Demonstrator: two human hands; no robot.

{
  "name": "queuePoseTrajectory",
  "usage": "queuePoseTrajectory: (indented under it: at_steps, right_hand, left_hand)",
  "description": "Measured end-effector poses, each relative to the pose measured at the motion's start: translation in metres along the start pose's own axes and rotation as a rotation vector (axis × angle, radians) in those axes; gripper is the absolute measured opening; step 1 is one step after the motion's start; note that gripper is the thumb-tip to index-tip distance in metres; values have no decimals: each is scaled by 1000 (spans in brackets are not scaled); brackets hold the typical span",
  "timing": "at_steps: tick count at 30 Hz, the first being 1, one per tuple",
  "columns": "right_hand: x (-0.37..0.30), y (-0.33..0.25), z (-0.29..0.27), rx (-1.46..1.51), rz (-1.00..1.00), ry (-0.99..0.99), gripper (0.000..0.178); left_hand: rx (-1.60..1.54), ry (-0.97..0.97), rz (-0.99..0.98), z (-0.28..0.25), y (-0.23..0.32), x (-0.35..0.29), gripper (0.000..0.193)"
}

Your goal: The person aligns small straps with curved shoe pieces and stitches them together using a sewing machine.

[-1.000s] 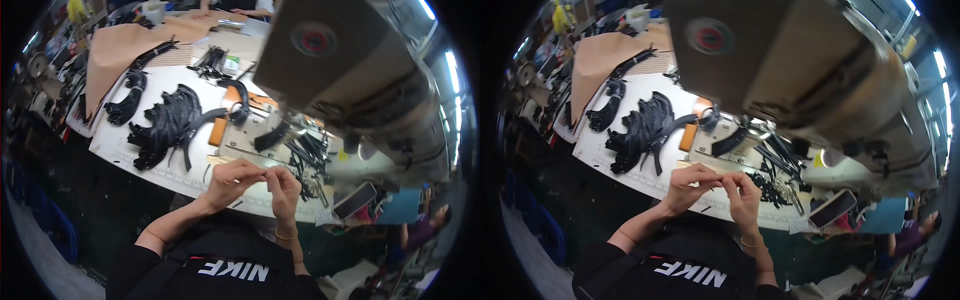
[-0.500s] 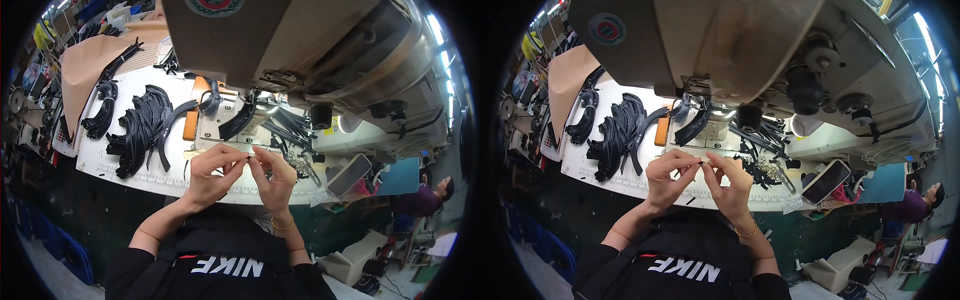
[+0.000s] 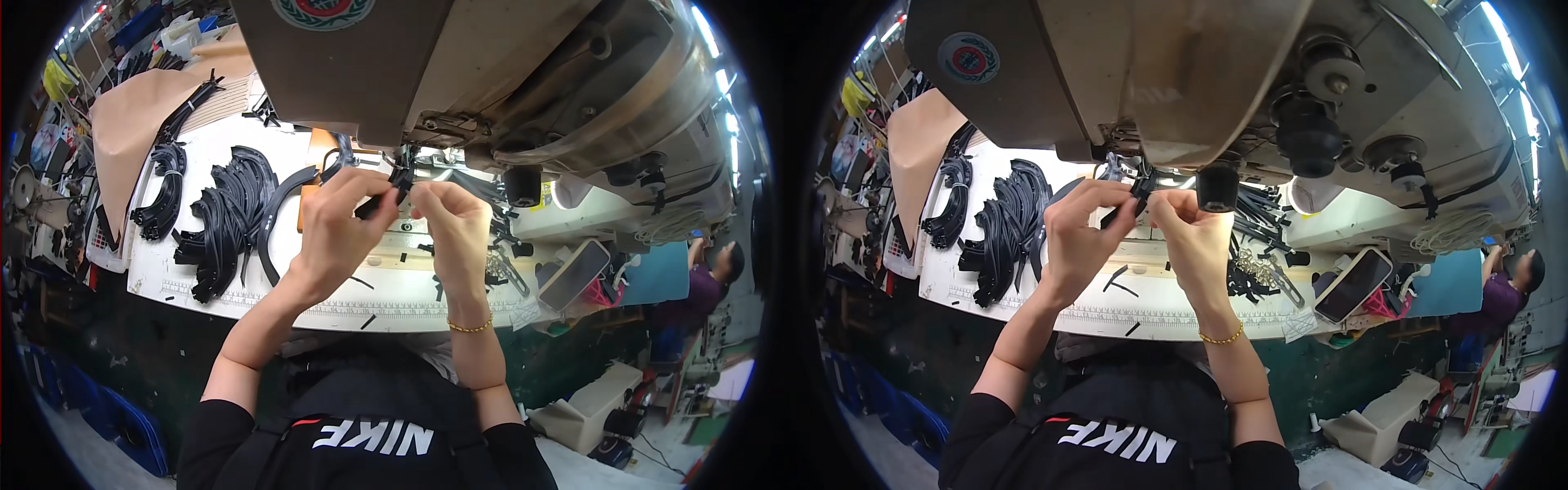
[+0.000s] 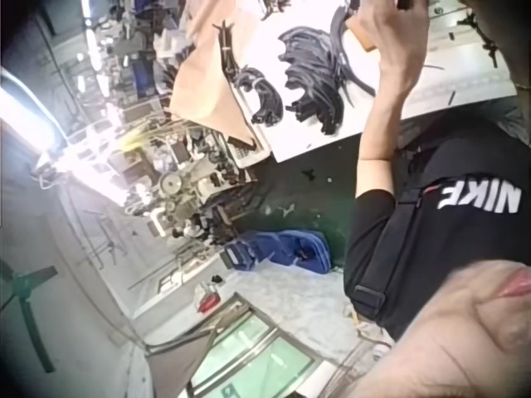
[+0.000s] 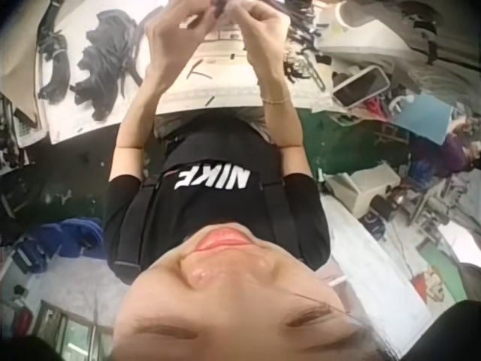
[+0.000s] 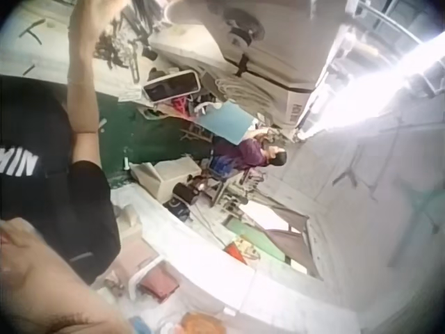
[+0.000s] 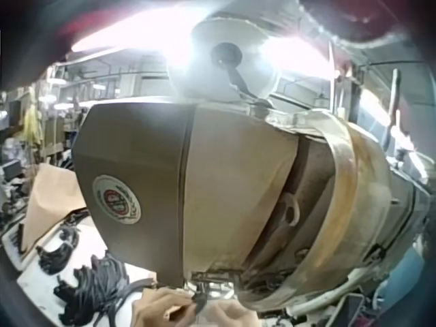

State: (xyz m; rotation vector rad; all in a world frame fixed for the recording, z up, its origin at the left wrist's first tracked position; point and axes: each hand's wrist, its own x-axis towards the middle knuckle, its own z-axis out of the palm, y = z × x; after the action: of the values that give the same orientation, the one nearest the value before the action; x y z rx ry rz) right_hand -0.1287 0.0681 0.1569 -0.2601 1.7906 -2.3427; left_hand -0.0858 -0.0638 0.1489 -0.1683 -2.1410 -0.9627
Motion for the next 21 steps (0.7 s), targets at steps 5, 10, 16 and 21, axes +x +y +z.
queuePoseTrajectory:
  at_steps: [5,10,16,21]
  right_hand:
    - [3,3,8,-88,21,54,11]
    - [4,-2,9,-120,60,59,13]
    - [3,0,7,-118,87,45,13]
    - [2,0,11,-75,100,60,10]
  left_hand:
    - [-72,92,-26,12,-8,-4,15]
    - [-675,-109,-535,-2,-8,0,21]
    - [-777,-321,-696,-6,-25,9,28]
    - [-696,-228,-690,-7,-26,10,17]
